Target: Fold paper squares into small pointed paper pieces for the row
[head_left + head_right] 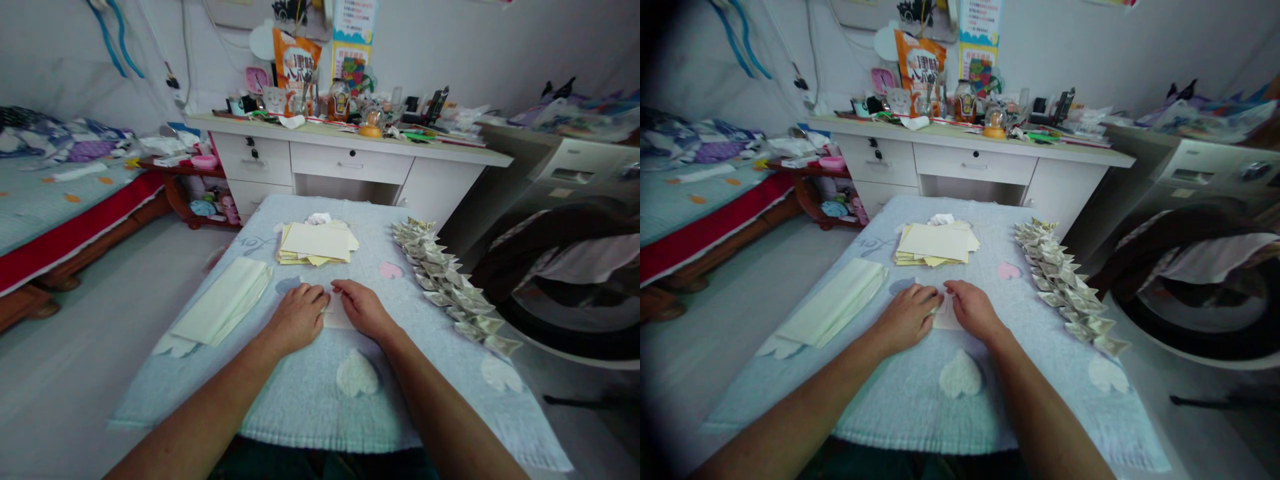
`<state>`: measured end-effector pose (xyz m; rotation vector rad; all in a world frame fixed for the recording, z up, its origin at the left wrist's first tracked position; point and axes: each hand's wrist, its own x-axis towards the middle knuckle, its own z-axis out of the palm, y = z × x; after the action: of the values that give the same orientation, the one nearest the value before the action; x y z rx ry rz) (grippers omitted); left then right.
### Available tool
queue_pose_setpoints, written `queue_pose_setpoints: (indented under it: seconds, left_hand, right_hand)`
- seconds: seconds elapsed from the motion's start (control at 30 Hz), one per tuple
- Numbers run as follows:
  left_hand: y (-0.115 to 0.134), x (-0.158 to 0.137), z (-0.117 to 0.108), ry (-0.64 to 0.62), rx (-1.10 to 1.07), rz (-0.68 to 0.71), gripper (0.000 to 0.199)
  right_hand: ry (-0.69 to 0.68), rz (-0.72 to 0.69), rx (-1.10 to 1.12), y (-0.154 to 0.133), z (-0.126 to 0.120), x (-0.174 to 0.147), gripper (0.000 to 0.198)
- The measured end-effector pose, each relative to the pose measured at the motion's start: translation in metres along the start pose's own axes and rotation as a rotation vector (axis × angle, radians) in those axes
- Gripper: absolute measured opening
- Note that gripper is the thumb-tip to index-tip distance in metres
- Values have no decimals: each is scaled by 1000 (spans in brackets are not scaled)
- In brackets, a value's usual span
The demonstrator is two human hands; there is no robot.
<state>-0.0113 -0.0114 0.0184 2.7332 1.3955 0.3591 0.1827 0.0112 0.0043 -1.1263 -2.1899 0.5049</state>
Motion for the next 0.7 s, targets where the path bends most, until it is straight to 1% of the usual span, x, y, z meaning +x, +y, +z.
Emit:
queue_pose_setpoints:
  seconds: [0.07, 0.13, 0.37, 0.53, 0.7]
  left_hand:
    - [2, 0, 0, -6, 29, 1, 30]
    - [4, 0, 0, -7, 49, 2, 28]
    - [5, 1, 1, -4, 71, 0, 28]
    - [5, 0, 2, 0, 55, 11, 27]
    - [1, 2, 5, 11, -12, -8, 34]
  right_hand:
    - [68, -2, 34, 4, 1, 1, 39]
    - [101, 12, 28, 5, 2, 3, 35]
    - [39, 68, -81, 0, 7, 7, 31]
    - [10, 59, -156, -3, 8, 7, 31]
    - [-25, 32, -221, -1, 10, 6, 31]
